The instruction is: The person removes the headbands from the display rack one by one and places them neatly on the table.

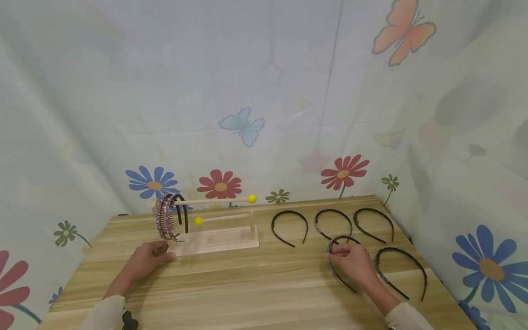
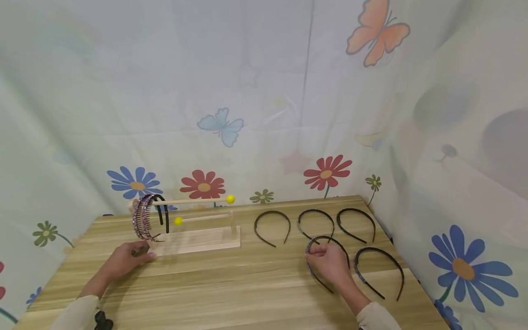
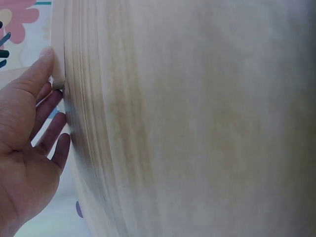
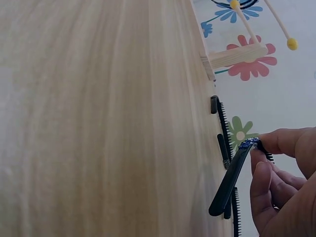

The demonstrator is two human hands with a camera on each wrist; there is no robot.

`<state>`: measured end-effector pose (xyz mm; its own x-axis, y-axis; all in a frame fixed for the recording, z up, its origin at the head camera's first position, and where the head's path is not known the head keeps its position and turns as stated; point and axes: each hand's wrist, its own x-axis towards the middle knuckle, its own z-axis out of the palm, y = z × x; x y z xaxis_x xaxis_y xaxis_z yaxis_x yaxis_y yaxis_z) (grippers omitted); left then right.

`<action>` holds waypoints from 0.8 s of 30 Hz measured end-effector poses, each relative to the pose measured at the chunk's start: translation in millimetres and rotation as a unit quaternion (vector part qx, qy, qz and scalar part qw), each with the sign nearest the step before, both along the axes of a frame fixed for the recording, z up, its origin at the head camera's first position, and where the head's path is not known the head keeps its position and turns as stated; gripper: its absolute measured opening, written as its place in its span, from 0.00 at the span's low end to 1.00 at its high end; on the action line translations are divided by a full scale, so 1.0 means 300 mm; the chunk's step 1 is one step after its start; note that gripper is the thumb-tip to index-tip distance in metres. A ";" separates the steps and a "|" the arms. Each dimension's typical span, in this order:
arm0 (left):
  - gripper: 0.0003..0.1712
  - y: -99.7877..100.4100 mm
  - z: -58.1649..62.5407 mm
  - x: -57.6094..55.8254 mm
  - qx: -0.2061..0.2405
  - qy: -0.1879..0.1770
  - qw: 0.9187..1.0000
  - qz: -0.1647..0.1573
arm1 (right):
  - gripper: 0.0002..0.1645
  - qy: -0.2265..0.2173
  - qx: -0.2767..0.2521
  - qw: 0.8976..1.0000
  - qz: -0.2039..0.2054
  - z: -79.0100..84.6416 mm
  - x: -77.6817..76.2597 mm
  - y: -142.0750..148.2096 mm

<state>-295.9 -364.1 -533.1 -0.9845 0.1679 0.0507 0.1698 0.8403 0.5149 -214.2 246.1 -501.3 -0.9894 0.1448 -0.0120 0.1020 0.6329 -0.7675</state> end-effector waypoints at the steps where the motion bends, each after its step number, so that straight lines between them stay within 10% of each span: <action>1: 0.38 0.000 0.000 0.001 0.000 0.001 1.000 -0.001 | 0.15 -0.002 0.002 1.000 0.000 -0.004 0.000 0.001; 24: 0.38 0.003 0.002 0.007 0.004 0.005 1.000 0.000 | 0.18 -0.030 -0.028 0.999 -0.005 -0.064 0.000 -0.001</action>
